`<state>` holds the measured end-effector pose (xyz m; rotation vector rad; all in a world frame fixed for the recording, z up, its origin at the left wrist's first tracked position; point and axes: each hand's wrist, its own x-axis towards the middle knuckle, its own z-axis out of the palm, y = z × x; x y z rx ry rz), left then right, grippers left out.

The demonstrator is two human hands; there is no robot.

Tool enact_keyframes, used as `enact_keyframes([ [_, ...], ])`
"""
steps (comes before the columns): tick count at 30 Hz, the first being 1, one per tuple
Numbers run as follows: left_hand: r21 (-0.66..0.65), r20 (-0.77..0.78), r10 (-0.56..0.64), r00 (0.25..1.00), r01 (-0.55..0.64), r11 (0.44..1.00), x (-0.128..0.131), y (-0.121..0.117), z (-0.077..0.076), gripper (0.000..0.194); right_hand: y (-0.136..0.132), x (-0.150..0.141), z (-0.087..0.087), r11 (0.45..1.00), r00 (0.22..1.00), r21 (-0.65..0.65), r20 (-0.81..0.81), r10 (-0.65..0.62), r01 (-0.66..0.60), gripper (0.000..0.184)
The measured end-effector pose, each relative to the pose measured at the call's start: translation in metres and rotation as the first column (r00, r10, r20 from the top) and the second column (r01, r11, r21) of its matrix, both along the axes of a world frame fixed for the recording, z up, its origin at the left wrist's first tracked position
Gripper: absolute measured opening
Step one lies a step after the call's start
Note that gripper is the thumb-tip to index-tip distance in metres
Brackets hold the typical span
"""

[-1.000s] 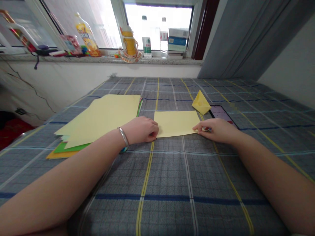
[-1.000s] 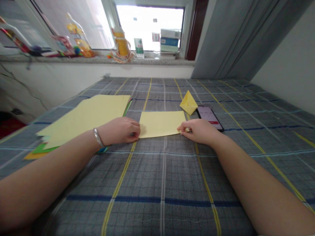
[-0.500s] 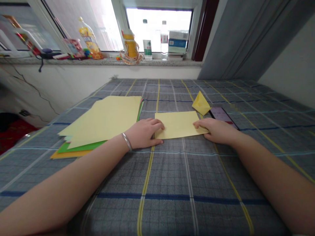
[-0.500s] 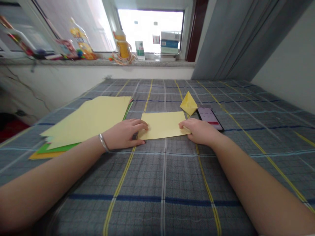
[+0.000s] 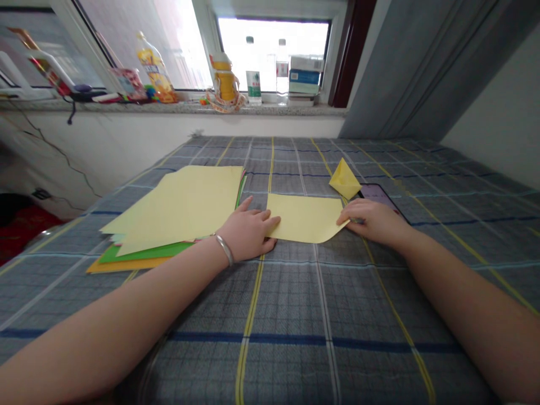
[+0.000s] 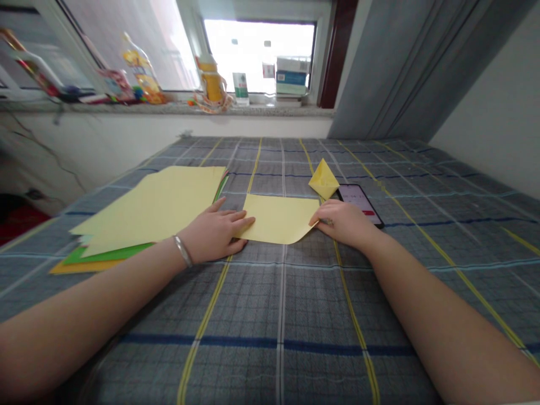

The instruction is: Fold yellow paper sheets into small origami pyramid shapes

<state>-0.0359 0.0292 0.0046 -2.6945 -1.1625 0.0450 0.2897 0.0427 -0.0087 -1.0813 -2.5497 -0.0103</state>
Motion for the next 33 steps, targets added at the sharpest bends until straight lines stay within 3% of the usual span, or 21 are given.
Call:
enact_keyframes([
  [4,0.035,-0.016,-0.004,1.0,0.004,0.999,0.003,-0.004,-0.005,0.064,0.001,-0.003,-0.002,0.983,0.985,-0.117,-0.117,0.13,-0.143,0.016],
  [8,0.034,-0.038,0.047,0.998,-0.045,0.998,0.005,-0.004,-0.006,0.078,0.004,-0.002,-0.007,0.988,0.992,-0.097,-0.057,0.115,-0.12,0.027],
  [12,0.018,-0.074,0.115,0.991,-0.114,0.993,0.009,-0.007,0.002,0.067,0.006,-0.001,-0.008,1.0,0.998,0.004,0.048,0.028,-0.029,0.039],
  [16,-0.013,-0.012,0.139,0.99,-0.139,0.99,0.006,-0.005,0.006,0.051,0.004,-0.001,-0.003,0.999,0.997,0.045,0.072,0.002,-0.005,0.028],
  [21,-0.174,0.175,0.189,0.966,-0.159,0.972,-0.007,0.014,0.003,0.048,-0.003,0.0,0.007,0.987,0.987,-0.155,-0.159,0.021,-0.046,0.012],
  [26,-0.391,0.469,0.289,0.835,-0.097,0.915,-0.007,0.023,-0.002,0.045,-0.016,-0.013,0.015,0.935,0.945,-0.347,-0.275,-0.174,0.071,0.015],
  [29,-0.479,0.583,0.386,0.715,-0.081,0.874,0.002,0.018,-0.005,0.044,-0.024,-0.026,0.02,0.944,0.925,-0.303,-0.307,-0.226,0.13,0.014],
  [33,-0.507,0.678,0.439,0.589,-0.058,0.86,0.015,0.01,-0.013,0.041,-0.033,-0.039,0.024,0.96,0.915,-0.236,-0.336,-0.223,0.147,0.014],
])
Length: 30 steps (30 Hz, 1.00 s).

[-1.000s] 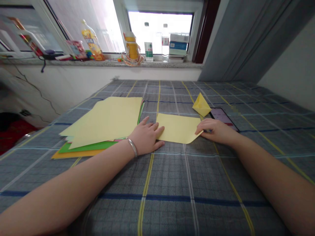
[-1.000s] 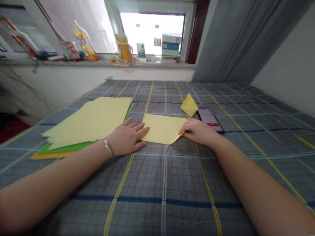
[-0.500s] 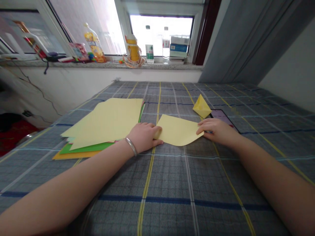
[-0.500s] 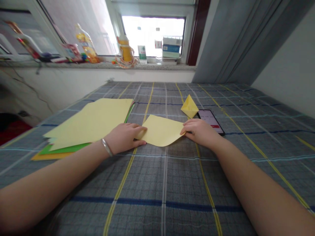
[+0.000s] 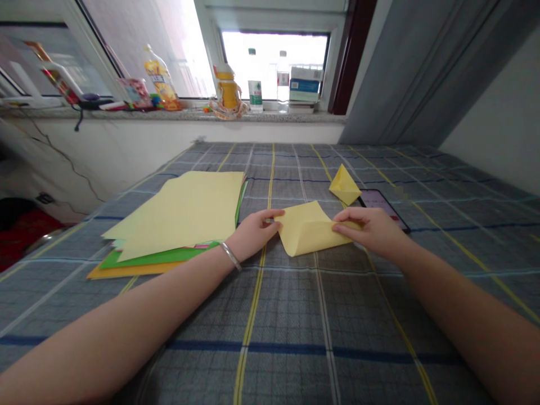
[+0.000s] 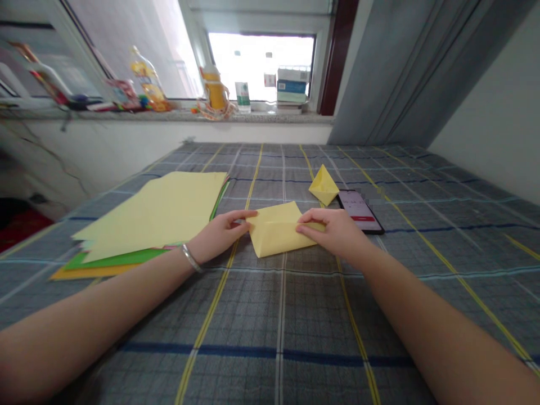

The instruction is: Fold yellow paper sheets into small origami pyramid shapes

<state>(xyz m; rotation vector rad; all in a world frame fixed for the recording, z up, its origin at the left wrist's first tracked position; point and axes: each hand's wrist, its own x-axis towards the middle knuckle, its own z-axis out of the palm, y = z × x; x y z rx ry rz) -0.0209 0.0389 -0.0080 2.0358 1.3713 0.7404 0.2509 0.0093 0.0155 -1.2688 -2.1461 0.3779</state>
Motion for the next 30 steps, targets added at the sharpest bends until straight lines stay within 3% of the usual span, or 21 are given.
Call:
enact_keyframes([
  [4,0.042,0.056,0.017,0.998,-0.019,0.999,0.008,-0.003,-0.009,0.04,-0.003,-0.008,-0.004,0.995,0.999,0.1,0.032,-0.008,0.005,0.012],
  [7,0.123,0.143,-0.085,0.986,0.067,0.99,0.01,-0.006,-0.01,0.037,0.0,-0.013,-0.012,0.963,1.0,0.271,0.022,-0.011,0.005,0.009],
  [10,0.272,0.114,-0.188,0.975,0.152,0.95,0.011,-0.012,-0.005,0.028,0.004,-0.017,-0.018,0.906,1.0,0.422,-0.001,0.013,-0.011,0.008],
  [18,0.425,0.071,-0.205,0.976,0.156,0.892,0.016,-0.026,-0.001,0.02,0.003,-0.022,-0.022,0.901,1.0,0.435,-0.026,0.009,0.003,0.007],
  [22,0.4,0.126,-0.174,0.977,0.11,0.91,0.019,-0.03,-0.004,0.019,0.002,-0.023,-0.021,0.884,0.998,0.464,-0.052,-0.032,0.053,0.008],
  [30,0.152,0.345,-0.184,0.92,0.139,0.979,0.022,-0.032,-0.006,0.024,-0.005,-0.03,-0.018,0.864,0.993,0.491,-0.083,-0.08,0.11,0.009],
])
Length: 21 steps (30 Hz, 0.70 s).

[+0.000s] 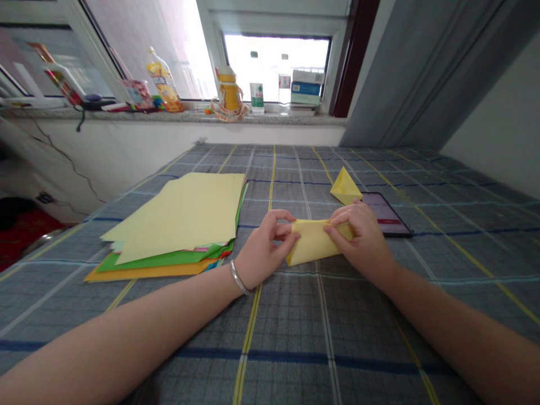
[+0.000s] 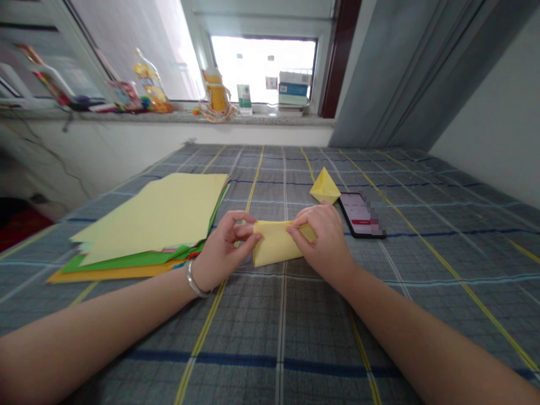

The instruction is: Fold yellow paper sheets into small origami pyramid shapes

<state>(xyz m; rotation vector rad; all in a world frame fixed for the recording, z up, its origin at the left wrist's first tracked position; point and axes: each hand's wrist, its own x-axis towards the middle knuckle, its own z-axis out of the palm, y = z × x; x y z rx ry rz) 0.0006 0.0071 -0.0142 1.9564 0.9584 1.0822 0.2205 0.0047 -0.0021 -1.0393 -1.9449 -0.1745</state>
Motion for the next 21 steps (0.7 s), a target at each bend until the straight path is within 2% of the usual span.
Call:
enact_keyframes([
  [3,-0.028,0.019,-0.003,1.0,0.004,1.0,0.0,-0.0011,0.0014,0.032,-0.0012,-0.0013,-0.0017,1.0,1.0,0.002,-0.007,-0.007,0.007,0.008],
  [8,-0.021,-0.014,0.0,1.0,0.0,1.0,-0.0001,-0.0039,0.0042,0.023,-0.0029,-0.0032,-0.002,0.999,0.999,0.0,-0.01,-0.037,0.037,0.009],
  [13,-0.063,0.073,0.01,0.997,-0.005,0.998,0.0041,-0.0035,0.0045,0.023,-0.0038,-0.0046,-0.0012,0.999,0.999,-0.005,-0.018,-0.042,0.041,0.01],
  [17,-0.155,0.171,0.009,0.985,0.018,0.988,0.0079,-0.0013,0.0036,0.029,-0.0029,-0.0065,-0.0033,0.998,0.998,-0.021,-0.027,-0.056,0.055,0.009],
  [21,-0.193,0.176,0.018,0.984,0.017,0.981,0.008,0.0019,0.0023,0.028,-0.0029,-0.0092,-0.0032,0.998,0.998,-0.006,-0.017,-0.064,0.064,0.008],
])
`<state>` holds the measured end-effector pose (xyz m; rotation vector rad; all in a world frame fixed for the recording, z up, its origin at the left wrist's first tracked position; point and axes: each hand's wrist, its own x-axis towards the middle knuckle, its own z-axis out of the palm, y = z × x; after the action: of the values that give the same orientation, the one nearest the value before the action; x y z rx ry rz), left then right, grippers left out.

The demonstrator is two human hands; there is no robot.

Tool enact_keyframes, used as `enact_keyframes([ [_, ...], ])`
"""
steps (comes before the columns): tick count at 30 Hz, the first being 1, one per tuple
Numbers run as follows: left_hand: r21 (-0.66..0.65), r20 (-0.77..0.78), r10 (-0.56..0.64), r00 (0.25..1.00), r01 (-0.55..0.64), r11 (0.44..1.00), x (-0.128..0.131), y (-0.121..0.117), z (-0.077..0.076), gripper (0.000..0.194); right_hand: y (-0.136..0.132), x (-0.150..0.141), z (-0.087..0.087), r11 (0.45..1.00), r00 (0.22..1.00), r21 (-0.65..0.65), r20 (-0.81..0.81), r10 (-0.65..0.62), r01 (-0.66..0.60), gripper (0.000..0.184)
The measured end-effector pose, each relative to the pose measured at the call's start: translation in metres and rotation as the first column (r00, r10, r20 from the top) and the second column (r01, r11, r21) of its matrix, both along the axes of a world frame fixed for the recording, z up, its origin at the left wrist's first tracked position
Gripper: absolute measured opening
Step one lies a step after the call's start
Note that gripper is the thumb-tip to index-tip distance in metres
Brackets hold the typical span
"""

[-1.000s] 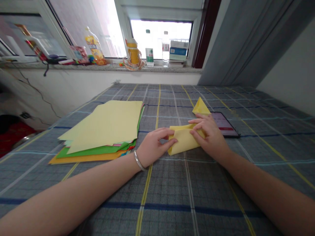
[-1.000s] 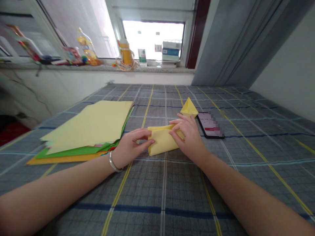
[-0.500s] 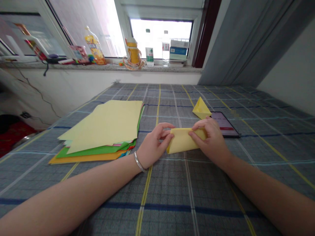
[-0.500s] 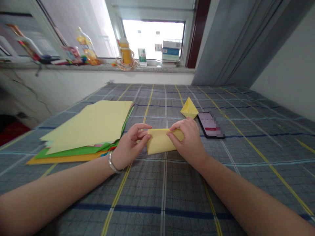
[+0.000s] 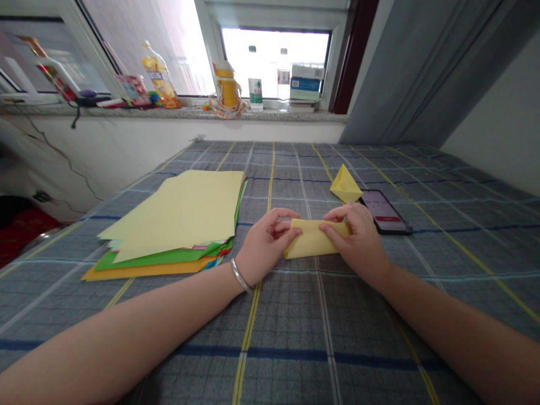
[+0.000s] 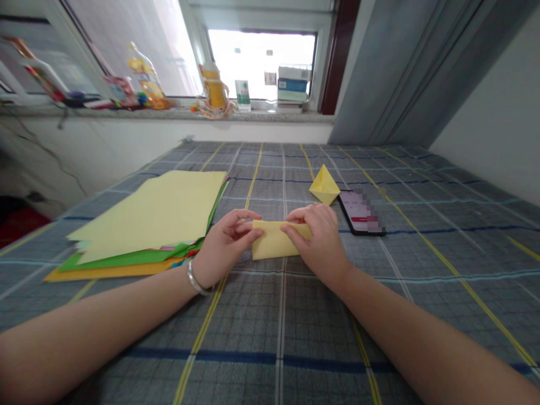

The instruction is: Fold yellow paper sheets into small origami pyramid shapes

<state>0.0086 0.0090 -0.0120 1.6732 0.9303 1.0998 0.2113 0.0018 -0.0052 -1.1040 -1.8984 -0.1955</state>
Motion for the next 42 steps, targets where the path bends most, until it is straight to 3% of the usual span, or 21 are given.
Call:
enact_keyframes([
  [7,-0.061,0.134,0.053,0.99,-0.045,0.997,-0.003,0.005,0.002,0.034,0.004,0.01,0.003,0.999,0.999,-0.032,0.042,-0.021,0.022,0.01],
  [10,-0.045,0.162,0.067,0.984,-0.06,0.997,-0.005,0.006,0.004,0.033,0.009,0.016,-0.002,0.988,0.996,-0.156,-0.077,-0.033,0.021,0.016],
  [14,0.026,0.097,0.117,0.988,-0.12,0.992,-0.008,0.008,0.006,0.027,0.015,0.018,-0.01,0.929,0.961,-0.369,-0.262,-0.09,-0.014,0.025],
  [19,0.056,0.067,0.162,0.985,-0.165,0.985,-0.01,0.012,0.004,0.026,0.022,0.019,-0.017,0.901,0.924,-0.43,-0.366,-0.108,-0.065,0.041],
  [23,0.108,0.056,0.171,0.984,-0.176,0.978,-0.011,0.015,0.003,0.025,0.024,0.019,-0.018,0.767,0.832,-0.6,-0.53,-0.167,-0.228,0.04],
  [25,0.138,0.033,0.182,0.983,-0.184,0.973,-0.013,0.017,0.002,0.023,0.023,0.018,-0.017,0.738,0.79,-0.608,-0.59,-0.17,-0.295,0.036],
  [32,0.239,-0.119,0.213,0.97,-0.18,0.954,-0.021,0.024,-0.002,0.025,0.02,0.016,-0.011,0.834,0.775,-0.481,-0.623,-0.108,-0.27,0.031],
  [36,0.167,-0.126,0.176,0.976,-0.154,0.974,-0.023,0.024,-0.002,0.029,0.018,0.014,-0.01,0.859,0.793,-0.438,-0.606,-0.064,-0.266,0.036],
  [42,0.087,-0.085,0.148,0.985,-0.14,0.986,-0.022,0.024,-0.001,0.032,0.019,0.015,-0.01,0.876,0.831,-0.431,-0.552,-0.066,-0.217,0.027],
])
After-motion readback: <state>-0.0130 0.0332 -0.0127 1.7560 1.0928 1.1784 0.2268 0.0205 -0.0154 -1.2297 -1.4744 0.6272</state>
